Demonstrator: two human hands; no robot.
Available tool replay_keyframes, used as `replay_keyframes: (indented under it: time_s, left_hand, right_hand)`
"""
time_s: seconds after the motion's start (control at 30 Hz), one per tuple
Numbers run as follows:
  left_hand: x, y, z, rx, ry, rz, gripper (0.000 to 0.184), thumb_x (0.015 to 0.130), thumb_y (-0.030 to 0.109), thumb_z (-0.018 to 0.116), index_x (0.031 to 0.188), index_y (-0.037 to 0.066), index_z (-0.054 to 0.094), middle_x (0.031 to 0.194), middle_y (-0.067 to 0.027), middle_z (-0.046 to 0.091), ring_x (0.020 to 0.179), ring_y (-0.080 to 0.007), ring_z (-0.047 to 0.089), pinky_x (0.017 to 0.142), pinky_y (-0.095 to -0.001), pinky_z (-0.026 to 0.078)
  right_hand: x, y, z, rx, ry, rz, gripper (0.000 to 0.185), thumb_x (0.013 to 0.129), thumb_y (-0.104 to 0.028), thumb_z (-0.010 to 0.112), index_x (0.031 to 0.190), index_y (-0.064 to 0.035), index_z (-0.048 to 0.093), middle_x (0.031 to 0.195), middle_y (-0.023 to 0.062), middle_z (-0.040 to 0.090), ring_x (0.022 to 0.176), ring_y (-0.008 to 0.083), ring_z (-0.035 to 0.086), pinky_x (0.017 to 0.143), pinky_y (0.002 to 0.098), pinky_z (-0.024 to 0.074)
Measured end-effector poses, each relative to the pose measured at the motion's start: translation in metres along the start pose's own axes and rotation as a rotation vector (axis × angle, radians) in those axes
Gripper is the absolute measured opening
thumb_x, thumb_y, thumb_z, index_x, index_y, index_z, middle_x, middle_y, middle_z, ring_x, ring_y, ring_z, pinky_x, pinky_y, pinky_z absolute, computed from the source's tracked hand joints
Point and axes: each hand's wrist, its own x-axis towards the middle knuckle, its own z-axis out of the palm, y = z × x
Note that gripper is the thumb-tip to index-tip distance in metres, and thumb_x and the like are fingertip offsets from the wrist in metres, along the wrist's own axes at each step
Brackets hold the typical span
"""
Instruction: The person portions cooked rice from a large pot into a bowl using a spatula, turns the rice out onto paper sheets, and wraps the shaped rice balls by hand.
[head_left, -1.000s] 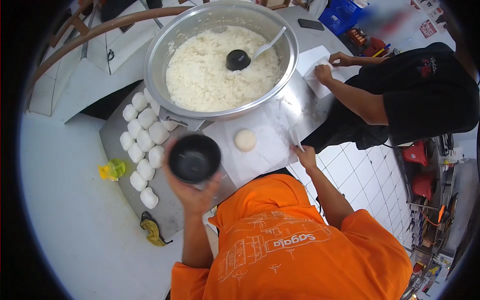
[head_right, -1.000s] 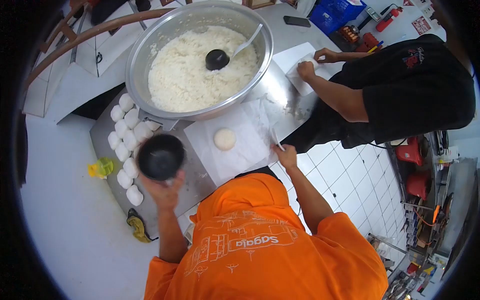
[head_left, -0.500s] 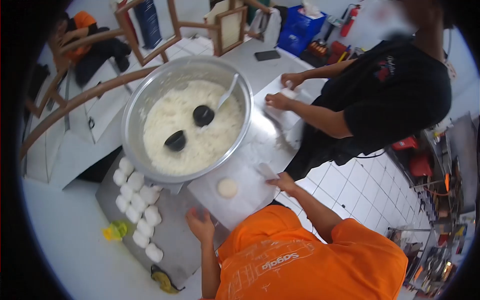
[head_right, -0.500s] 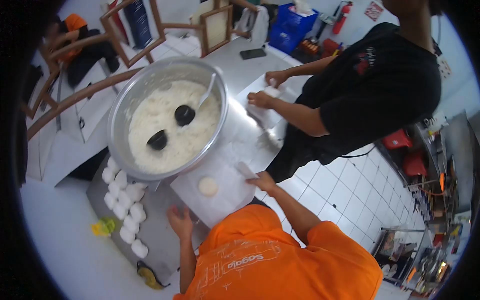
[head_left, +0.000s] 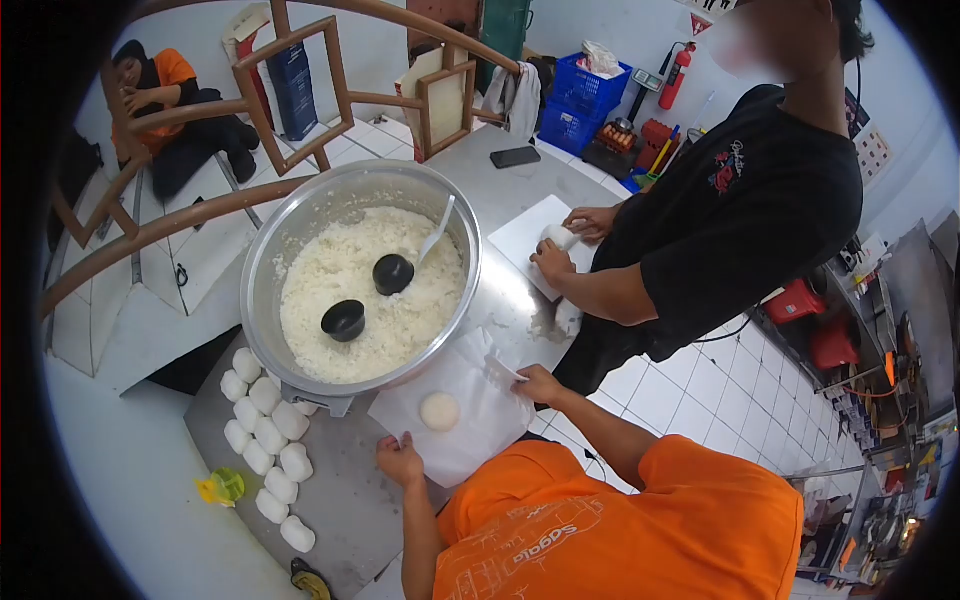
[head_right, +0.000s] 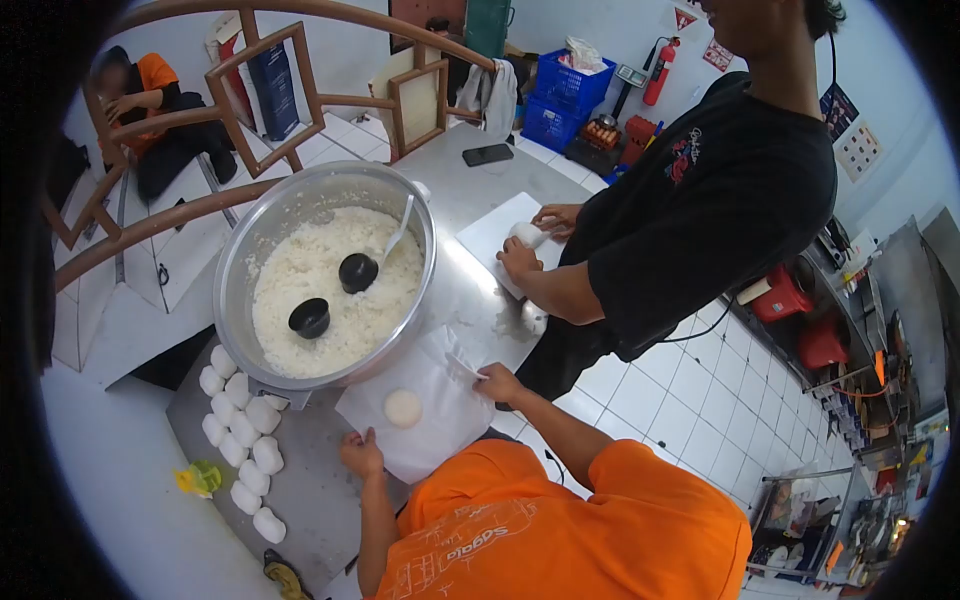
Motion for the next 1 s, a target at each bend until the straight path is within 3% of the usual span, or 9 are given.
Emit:
replay_keyframes:
  time_s: [0.07, 0.17, 0.27, 0.3, 0.43, 0.6, 0.73, 0.83, 1.0]
  left_hand:
    - [0.011, -0.006, 0.0, -0.062, -0.017, 0.134, 0.022, 0.084, 0.001, 0.08, 0.08, -0.006, 0.06, 0.07, -0.012, 0.059, 0.067, -0.0308, 0.057, 0.068, -0.0489, 0.047]
    - [0.029, -0.067, -0.005, 0.117, 0.068, 0.466, 0.04, 0.092, 0.026, 0.076, 0.07, -0.004, 0.059, 0.067, -0.0229, 0.058, 0.061, -0.0432, 0.052, 0.06, -0.054, 0.038]
    - [0.023, -0.048, -0.029, 0.241, 0.062, 0.347, 0.026, 0.095, 0.02, 0.071, 0.084, -0.003, 0.067, 0.078, -0.0252, 0.067, 0.073, -0.0452, 0.065, 0.067, -0.0502, 0.047]
    - [0.019, -0.043, -0.036, 0.209, 0.089, 0.271, 0.024, 0.095, 0.02, 0.072, 0.086, -0.002, 0.068, 0.079, -0.0243, 0.069, 0.073, -0.0433, 0.066, 0.067, -0.0484, 0.049]
    - [0.029, -0.082, -0.084, 0.162, 0.182, 0.196, 0.024, 0.093, 0.02, 0.076, 0.087, -0.003, 0.07, 0.078, -0.0204, 0.071, 0.065, -0.0304, 0.068, 0.064, -0.0391, 0.05]
    - [0.023, -0.099, -0.187, 0.305, 0.369, 0.221, 0.036, 0.089, 0.023, 0.08, 0.114, 0.001, 0.066, 0.094, -0.0148, 0.071, 0.083, -0.0283, 0.067, 0.076, -0.042, 0.051]
    - [0.0, -0.064, -0.219, 0.599, 0.633, 0.451, 0.042, 0.088, 0.011, 0.074, 0.126, 0.001, 0.058, 0.116, -0.0167, 0.062, 0.107, -0.0358, 0.057, 0.096, -0.0473, 0.043]
    - [-0.001, -0.041, -0.221, 0.378, 0.587, 0.467, 0.039, 0.089, 0.008, 0.07, 0.125, -0.002, 0.058, 0.117, -0.0191, 0.061, 0.109, -0.0373, 0.055, 0.098, -0.0494, 0.041]
    - [-0.005, 0.025, -0.175, 0.196, 0.355, 0.695, 0.04, 0.087, 0.003, 0.071, 0.124, -0.002, 0.057, 0.118, -0.0204, 0.061, 0.106, -0.035, 0.057, 0.095, -0.0473, 0.044]
  right_hand:
    - [0.006, 0.015, -0.005, 0.036, 0.004, 0.056, 0.04, 0.088, -0.023, 0.074, 0.121, -0.0027, 0.075, 0.107, 0.0175, 0.077, 0.099, 0.0272, 0.072, 0.093, 0.0393, 0.0541]
    - [0.05, 0.092, 0.0, -1.148, -0.052, -0.576, 0.031, 0.099, -0.03, 0.057, 0.107, -0.0033, 0.071, 0.114, 0.0192, 0.071, 0.11, 0.0341, 0.066, 0.096, 0.0484, 0.0519]
    - [0.068, 0.082, -0.002, -0.018, 0.167, -0.001, 0.03, 0.092, -0.02, 0.068, 0.11, 0.0034, 0.072, 0.089, 0.013, 0.074, 0.089, 0.0244, 0.07, 0.085, 0.04, 0.0556]
    - [0.052, 0.04, -0.015, -0.008, 0.09, 0.029, 0.028, 0.086, -0.014, 0.071, 0.105, 0.0054, 0.074, 0.077, 0.0114, 0.073, 0.08, 0.0201, 0.069, 0.074, 0.0385, 0.0544]
    - [0.048, 0.005, -0.01, -0.228, 0.176, -0.027, 0.028, 0.082, -0.017, 0.069, 0.093, 0.0076, 0.076, 0.078, 0.0213, 0.072, 0.075, 0.028, 0.071, 0.073, 0.0413, 0.0525]
    - [0.01, -0.02, 0.008, -0.597, 0.506, -0.11, 0.068, 0.083, -0.016, 0.066, 0.147, -0.0102, 0.04, 0.091, 0.0268, 0.073, 0.085, 0.0455, 0.072, 0.08, 0.0529, 0.0554]
    - [-0.036, -0.054, 0.054, -0.832, 0.165, -0.207, 0.083, 0.081, -0.015, 0.069, 0.157, -0.016, 0.036, 0.086, 0.0222, 0.073, 0.083, 0.041, 0.073, 0.078, 0.0537, 0.0571]
    - [-0.06, -0.083, 0.113, -0.932, -0.031, -0.237, 0.101, 0.074, -0.016, 0.074, 0.164, -0.0245, 0.031, 0.084, 0.0222, 0.073, 0.08, 0.0409, 0.073, 0.076, 0.0519, 0.0572]
    - [-0.081, -0.097, 0.148, -0.839, -0.165, -0.341, 0.096, 0.07, -0.012, 0.076, 0.158, -0.0105, 0.037, 0.082, 0.0215, 0.072, 0.079, 0.0388, 0.073, 0.074, 0.0487, 0.0576]
